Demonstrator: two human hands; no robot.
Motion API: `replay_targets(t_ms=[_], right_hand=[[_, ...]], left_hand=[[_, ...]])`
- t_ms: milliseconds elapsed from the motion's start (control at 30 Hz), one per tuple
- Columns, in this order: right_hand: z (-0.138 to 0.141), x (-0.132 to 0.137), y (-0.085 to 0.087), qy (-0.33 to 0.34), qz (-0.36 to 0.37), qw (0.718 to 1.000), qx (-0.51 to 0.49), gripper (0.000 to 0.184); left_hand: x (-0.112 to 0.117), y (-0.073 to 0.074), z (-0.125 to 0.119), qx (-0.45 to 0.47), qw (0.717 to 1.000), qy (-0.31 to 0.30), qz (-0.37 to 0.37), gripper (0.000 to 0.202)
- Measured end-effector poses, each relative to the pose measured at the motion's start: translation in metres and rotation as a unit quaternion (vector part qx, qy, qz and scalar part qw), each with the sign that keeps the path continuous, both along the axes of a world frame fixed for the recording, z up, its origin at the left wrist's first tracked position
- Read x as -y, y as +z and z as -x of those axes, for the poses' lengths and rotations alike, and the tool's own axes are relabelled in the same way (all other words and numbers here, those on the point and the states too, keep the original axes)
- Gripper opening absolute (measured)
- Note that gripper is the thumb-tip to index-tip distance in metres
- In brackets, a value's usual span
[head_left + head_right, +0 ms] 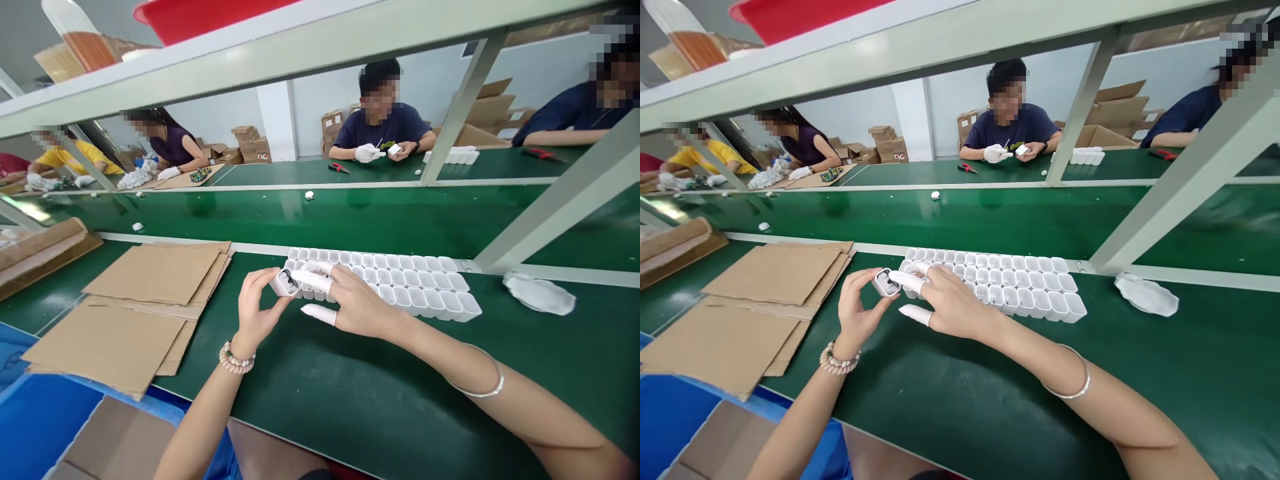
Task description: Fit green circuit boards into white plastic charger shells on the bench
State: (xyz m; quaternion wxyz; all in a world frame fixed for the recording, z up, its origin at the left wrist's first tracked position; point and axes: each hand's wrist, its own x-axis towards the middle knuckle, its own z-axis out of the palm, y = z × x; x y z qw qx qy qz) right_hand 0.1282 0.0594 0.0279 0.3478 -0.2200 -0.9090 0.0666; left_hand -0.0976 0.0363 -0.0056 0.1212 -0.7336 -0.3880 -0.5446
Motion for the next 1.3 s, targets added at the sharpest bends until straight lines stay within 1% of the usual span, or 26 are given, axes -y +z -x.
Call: replay_targets(t_ms=[100,200,267,433,500,600,667,767,900,967,1033,1067,1100,1133,1200,1233,1267,1300], right_hand=[[0.000,0.000,-0.002,-0.007,-0.007,1.000,-0.029,0.040],[0.002,-0.001,-0.005,-0.001,-0.005,1.000,0.001,0.032],[0.002,-0.001,-0.006,0.001,-0.009,1.000,0.009,0.030],[0.004,-0.001,-0.007,0.010,-0.047,0.999,-0.015,0.028],[0.005,0.000,-0.007,0.013,-0.039,0.999,-0.012,0.028],[0.005,0.002,-0.004,0.012,0.011,1.000,0.020,0.026],[0.004,0.005,0.001,0.008,0.066,0.997,0.050,0.022],[0.004,0.011,0.012,0.006,0.157,0.983,0.098,0.017],[0.003,0.017,0.022,-0.001,0.238,0.962,0.134,0.026],[-0.001,0.015,0.025,0.024,0.278,0.951,0.133,0.030],[-0.008,0.009,0.029,0.058,0.316,0.940,0.119,0.032],[-0.013,0.006,0.032,0.060,0.328,0.938,0.098,0.033],[-0.017,0.003,0.035,0.047,0.332,0.940,0.065,0.035],[-0.021,0.000,0.037,0.024,0.326,0.945,0.025,0.036],[-0.026,-0.002,0.041,-0.019,0.289,0.956,-0.044,0.035],[-0.026,-0.002,0.041,-0.025,0.263,0.963,-0.051,0.034],[-0.024,-0.001,0.040,-0.024,0.233,0.972,-0.036,0.032],[-0.021,0.001,0.038,-0.021,0.200,0.980,-0.004,0.030]], left_hand=[[-0.001,-0.001,0.001,0.001,1.000,0.000,-0.006,0.056],[-0.001,-0.002,0.002,-0.007,1.000,-0.004,-0.006,0.055],[-0.002,-0.003,0.001,-0.009,1.000,-0.004,-0.008,0.054],[-0.001,-0.001,0.001,-0.003,1.000,0.002,-0.020,0.054],[-0.001,-0.001,0.001,-0.003,1.000,0.001,-0.023,0.055],[-0.001,-0.001,0.001,-0.012,1.000,-0.003,-0.017,0.056],[-0.001,-0.002,0.000,-0.014,1.000,-0.004,-0.013,0.056],[0.000,-0.003,-0.001,-0.017,1.000,-0.001,-0.014,0.055],[0.001,-0.003,-0.001,-0.050,0.998,0.005,-0.029,0.054],[0.000,-0.005,0.000,-0.053,0.998,-0.005,-0.025,0.055],[-0.003,-0.007,0.002,-0.021,0.999,-0.030,0.005,0.055],[-0.005,-0.008,0.003,0.012,0.998,-0.050,0.034,0.055],[-0.006,-0.009,0.004,0.059,0.992,-0.080,0.077,0.054],[-0.008,-0.010,0.005,0.113,0.979,-0.115,0.125,0.053],[-0.010,-0.010,0.005,0.205,0.939,-0.182,0.207,0.050],[-0.010,-0.010,0.005,0.231,0.921,-0.209,0.234,0.048],[-0.010,-0.009,0.004,0.246,0.909,-0.229,0.249,0.047],[-0.010,-0.008,0.003,0.251,0.902,-0.241,0.256,0.047]])
